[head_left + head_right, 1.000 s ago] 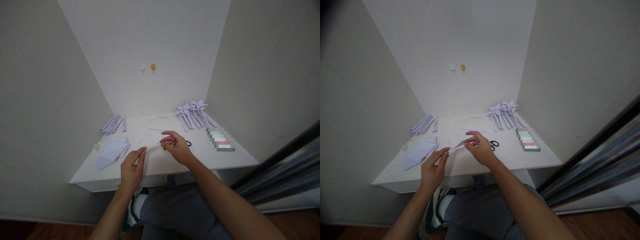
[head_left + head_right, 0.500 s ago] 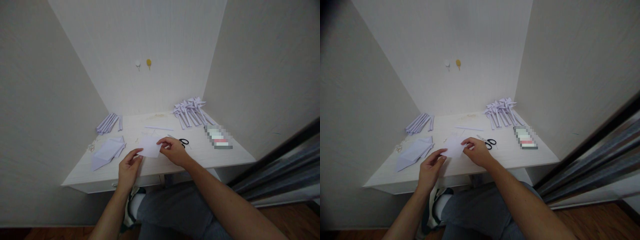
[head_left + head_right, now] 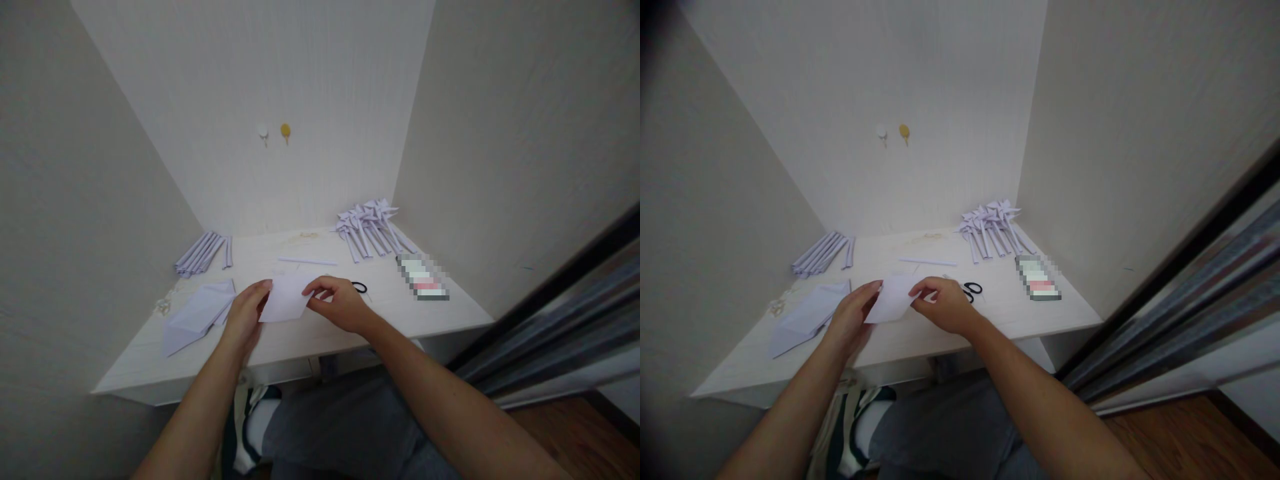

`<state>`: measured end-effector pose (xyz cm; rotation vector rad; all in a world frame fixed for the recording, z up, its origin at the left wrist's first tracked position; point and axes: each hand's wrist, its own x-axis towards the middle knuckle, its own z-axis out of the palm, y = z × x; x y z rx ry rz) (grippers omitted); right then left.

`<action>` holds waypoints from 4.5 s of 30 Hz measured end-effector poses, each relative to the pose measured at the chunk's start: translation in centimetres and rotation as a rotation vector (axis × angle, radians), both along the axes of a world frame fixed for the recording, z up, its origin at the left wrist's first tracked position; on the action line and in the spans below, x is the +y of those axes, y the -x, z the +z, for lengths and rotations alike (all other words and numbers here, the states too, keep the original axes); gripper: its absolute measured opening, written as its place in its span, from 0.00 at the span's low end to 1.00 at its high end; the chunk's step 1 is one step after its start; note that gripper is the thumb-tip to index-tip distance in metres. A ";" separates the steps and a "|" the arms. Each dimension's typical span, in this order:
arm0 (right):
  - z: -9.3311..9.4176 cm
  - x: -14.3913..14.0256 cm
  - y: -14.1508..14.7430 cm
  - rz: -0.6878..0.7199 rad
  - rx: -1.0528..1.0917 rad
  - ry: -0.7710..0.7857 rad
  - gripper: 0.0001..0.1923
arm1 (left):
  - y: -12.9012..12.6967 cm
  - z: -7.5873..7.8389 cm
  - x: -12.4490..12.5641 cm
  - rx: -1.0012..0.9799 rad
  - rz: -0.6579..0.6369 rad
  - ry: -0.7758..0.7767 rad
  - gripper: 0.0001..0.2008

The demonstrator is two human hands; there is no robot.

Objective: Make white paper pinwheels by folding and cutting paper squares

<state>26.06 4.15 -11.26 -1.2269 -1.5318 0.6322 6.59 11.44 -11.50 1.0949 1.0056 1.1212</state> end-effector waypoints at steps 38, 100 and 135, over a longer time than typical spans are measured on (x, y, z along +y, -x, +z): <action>2.8 5.8 -3.4 -0.135 0.039 0.069 0.12 | -3.8 0.4 5.7 -0.243 -0.318 -0.170 0.04; 2.1 7.2 -3.4 0.002 0.414 0.124 0.12 | -4.3 0.4 5.5 -0.123 -0.150 -0.329 0.09; 1.4 7.4 -4.0 0.069 0.511 0.096 0.10 | -4.3 -0.6 5.5 -0.054 -0.279 -0.327 0.06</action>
